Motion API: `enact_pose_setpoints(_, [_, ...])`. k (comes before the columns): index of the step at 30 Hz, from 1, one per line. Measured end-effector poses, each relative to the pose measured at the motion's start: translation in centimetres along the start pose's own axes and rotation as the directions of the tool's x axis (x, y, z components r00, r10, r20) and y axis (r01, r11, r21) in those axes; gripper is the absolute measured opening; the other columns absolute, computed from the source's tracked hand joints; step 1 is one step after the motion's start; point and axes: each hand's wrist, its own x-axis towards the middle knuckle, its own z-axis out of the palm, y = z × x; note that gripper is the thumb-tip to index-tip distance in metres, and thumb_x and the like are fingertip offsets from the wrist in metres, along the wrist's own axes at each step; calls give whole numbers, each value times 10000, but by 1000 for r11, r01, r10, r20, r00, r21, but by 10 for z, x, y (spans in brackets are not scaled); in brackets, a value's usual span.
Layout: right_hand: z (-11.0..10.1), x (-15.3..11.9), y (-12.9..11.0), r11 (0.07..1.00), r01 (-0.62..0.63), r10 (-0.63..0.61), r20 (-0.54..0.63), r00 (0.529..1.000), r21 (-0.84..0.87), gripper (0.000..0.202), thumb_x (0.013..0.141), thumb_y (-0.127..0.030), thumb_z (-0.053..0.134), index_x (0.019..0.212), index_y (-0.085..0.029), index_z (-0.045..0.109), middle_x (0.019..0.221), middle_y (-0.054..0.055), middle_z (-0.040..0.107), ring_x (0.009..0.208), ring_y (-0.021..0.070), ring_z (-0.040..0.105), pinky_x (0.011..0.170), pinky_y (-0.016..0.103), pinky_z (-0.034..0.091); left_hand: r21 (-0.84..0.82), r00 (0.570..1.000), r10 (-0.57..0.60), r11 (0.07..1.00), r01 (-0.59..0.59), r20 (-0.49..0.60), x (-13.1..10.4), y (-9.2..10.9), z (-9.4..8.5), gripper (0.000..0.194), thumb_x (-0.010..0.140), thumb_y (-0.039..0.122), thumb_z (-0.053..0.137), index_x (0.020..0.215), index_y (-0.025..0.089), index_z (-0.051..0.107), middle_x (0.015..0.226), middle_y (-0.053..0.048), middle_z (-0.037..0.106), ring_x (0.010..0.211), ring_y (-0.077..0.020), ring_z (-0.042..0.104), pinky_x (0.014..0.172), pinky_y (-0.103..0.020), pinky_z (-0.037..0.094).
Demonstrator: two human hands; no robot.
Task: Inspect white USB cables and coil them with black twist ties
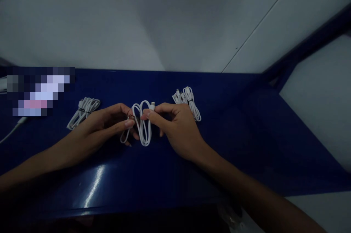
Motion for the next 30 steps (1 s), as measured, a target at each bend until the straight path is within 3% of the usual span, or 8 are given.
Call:
enact_pose_setpoints(6, [-3,1,4,995,-37,35,27,999,94,253,1039,-443,783,914,-258,902,959,30,824,619,113,608,574,275,478,-76,998,29,997,-33,-47,1,-5,-2,147,1088,381,717,1143,244,724,1299,-83,768,1102,-243,756,980,-402,658])
enact_pose_setpoints(10, [-2,2,5,996,-32,32,-1,999,80,311,1030,-471,793,839,-242,879,1013,39,839,608,110,598,584,283,480,101,972,97,992,-77,-215,0,-2,-3,110,1004,349,833,1051,253,812,1132,-49,798,1022,-210,741,892,-299,606])
enact_pose_setpoints(13, [-1,1,3,998,-28,29,-14,999,64,300,1031,-450,794,835,-239,878,1092,46,849,615,109,602,589,290,486,62,969,101,994,-89,-227,-2,0,-4,22,970,285,868,976,278,849,968,-12,824,932,-189,761,845,-273,597])
enact_pose_setpoints(15, [-1,0,2,999,-14,15,-25,1000,37,273,1036,-429,787,858,-246,887,1050,42,851,619,116,613,587,294,485,12,965,111,994,-111,-239,-1,0,-3,30,947,267,890,948,285,865,947,-9,837,934,-196,782,863,-283,613])
enact_pose_setpoints(19, [2,-2,0,999,18,-19,-32,999,-30,257,1040,-402,785,860,-252,890,692,2,740,622,141,625,592,293,477,-59,963,96,992,-114,-254,0,-2,0,51,928,294,913,934,274,867,975,-23,856,960,-215,808,898,-311,638])
enact_pose_setpoints(21, [3,-3,-1,1000,14,-15,-18,1000,-21,264,1046,-407,778,864,-251,888,658,-8,717,607,135,620,612,295,493,-101,964,89,988,-117,-249,1,-4,2,63,932,291,912,948,260,859,1003,-33,871,1000,-230,824,935,-326,645])
enact_pose_setpoints(26, [3,-2,-1,988,-61,48,93,995,143,280,1069,-441,747,905,-248,868,1038,30,838,663,116,649,654,287,559,-118,946,88,984,-131,-311,0,-4,8,88,934,251,912,997,248,850,1004,-34,890,953,-215,839,937,-311,661])
enact_pose_setpoints(30, [3,-1,3,960,-123,78,181,980,251,282,1073,-461,741,920,-245,837,1056,48,799,851,169,710,742,298,603,-137,942,81,982,-132,-324,0,-2,11,84,942,258,909,989,233,845,938,-27,881,833,-185,830,811,-265,680])
